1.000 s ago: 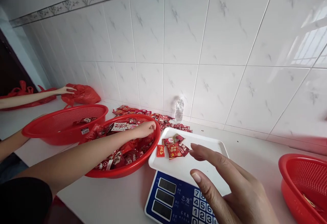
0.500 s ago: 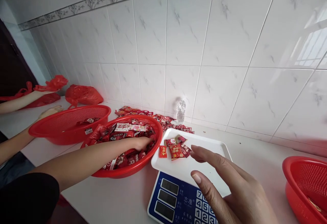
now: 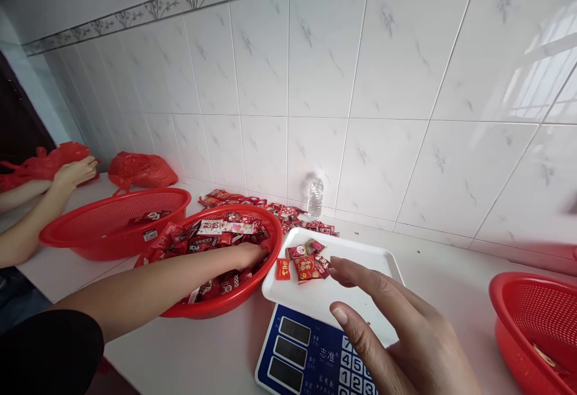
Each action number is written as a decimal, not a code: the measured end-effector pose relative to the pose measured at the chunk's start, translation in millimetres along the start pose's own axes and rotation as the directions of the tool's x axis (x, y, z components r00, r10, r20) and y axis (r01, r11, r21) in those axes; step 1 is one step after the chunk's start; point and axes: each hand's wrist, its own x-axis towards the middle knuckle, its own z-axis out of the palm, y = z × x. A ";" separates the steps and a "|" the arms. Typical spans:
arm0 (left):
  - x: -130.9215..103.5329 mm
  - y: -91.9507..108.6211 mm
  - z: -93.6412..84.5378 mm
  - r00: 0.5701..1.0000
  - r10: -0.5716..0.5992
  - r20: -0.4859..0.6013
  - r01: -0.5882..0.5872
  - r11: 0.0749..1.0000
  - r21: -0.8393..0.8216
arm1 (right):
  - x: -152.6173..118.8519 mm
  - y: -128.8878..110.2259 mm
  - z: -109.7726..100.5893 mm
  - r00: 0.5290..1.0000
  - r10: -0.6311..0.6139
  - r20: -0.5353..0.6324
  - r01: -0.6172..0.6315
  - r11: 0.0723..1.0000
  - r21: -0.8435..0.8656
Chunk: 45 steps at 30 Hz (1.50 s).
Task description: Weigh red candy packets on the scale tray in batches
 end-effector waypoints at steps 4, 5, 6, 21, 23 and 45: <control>7.2 6.3 -22.2 0.969 0.243 0.054 -0.249 0.949 0.195 | 4.4 -1.1 -1.2 1.000 -0.026 -0.005 0.026 0.999 -0.029; 9.9 10.5 -27.0 0.963 0.267 0.044 -0.270 0.943 0.194 | 5.2 -2.0 -1.3 1.000 -0.022 -0.009 0.022 0.999 -0.029; 12.5 15.7 -30.8 0.955 0.293 0.035 -0.294 0.936 0.195 | 5.7 -3.0 -1.3 1.000 -0.018 -0.013 0.017 1.000 -0.026; -5.0 61.1 -24.9 0.895 0.443 -0.053 -0.445 0.879 -0.170 | 5.4 -9.6 -1.0 1.000 0.025 0.014 -0.026 0.998 0.061; -12.4 65.9 -20.4 0.895 0.446 0.016 -0.436 0.881 -0.182 | 6.0 -9.6 -0.5 1.000 0.020 0.021 -0.022 0.998 0.064; -13.6 107.7 57.8 0.814 0.548 0.194 -0.579 0.794 0.185 | 1.3 -6.7 -9.0 0.997 0.073 -0.012 -0.072 0.996 0.053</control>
